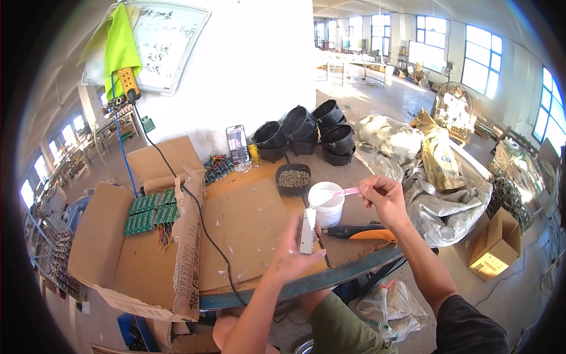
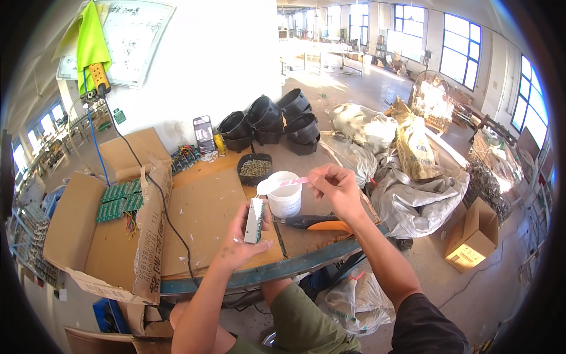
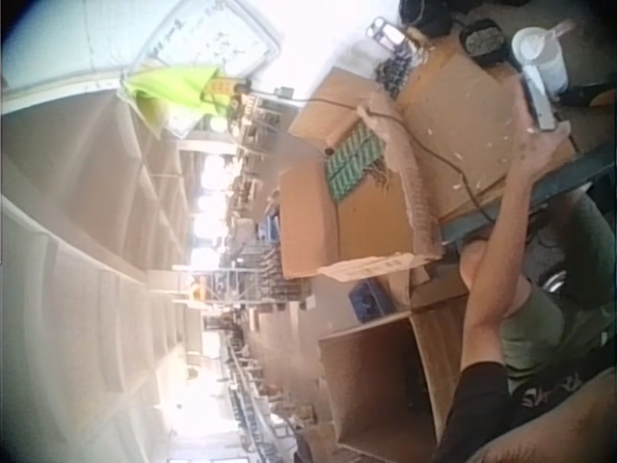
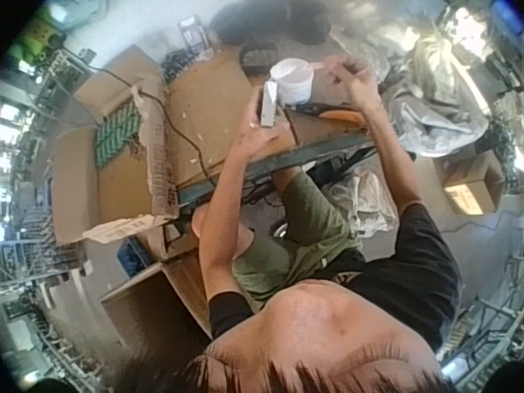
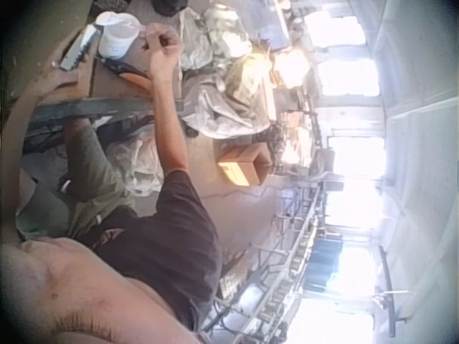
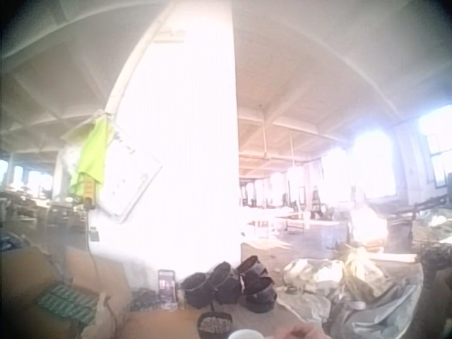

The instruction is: The person applies white adhesive to a circuit board using a small spatula, inserts the board into a black plastic housing, and uses an electric screwdriver to secure components.

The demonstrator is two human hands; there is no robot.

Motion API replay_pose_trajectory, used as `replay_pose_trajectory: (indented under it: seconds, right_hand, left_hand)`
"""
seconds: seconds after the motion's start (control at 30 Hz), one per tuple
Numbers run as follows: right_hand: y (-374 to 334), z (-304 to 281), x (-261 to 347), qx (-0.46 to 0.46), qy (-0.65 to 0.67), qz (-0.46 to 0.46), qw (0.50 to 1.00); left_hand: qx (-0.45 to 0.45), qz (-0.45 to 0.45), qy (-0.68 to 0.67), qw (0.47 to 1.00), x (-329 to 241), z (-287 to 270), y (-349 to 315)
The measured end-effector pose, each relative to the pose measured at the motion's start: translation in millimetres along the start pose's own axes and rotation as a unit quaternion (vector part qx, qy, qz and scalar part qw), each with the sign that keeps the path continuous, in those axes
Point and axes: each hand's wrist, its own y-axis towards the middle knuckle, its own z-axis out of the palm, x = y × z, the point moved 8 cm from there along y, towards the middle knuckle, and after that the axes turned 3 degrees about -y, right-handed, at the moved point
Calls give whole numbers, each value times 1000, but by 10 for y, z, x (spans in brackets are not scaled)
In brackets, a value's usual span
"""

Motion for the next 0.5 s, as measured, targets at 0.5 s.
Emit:
replay_pose_trajectory:
  seconds: [0.5]
  right_hand:
    - [660, 542, 173, 177, -531, -245, 791]
  left_hand:
    - [-259, -61, -59, 962, 753, -386, 175]
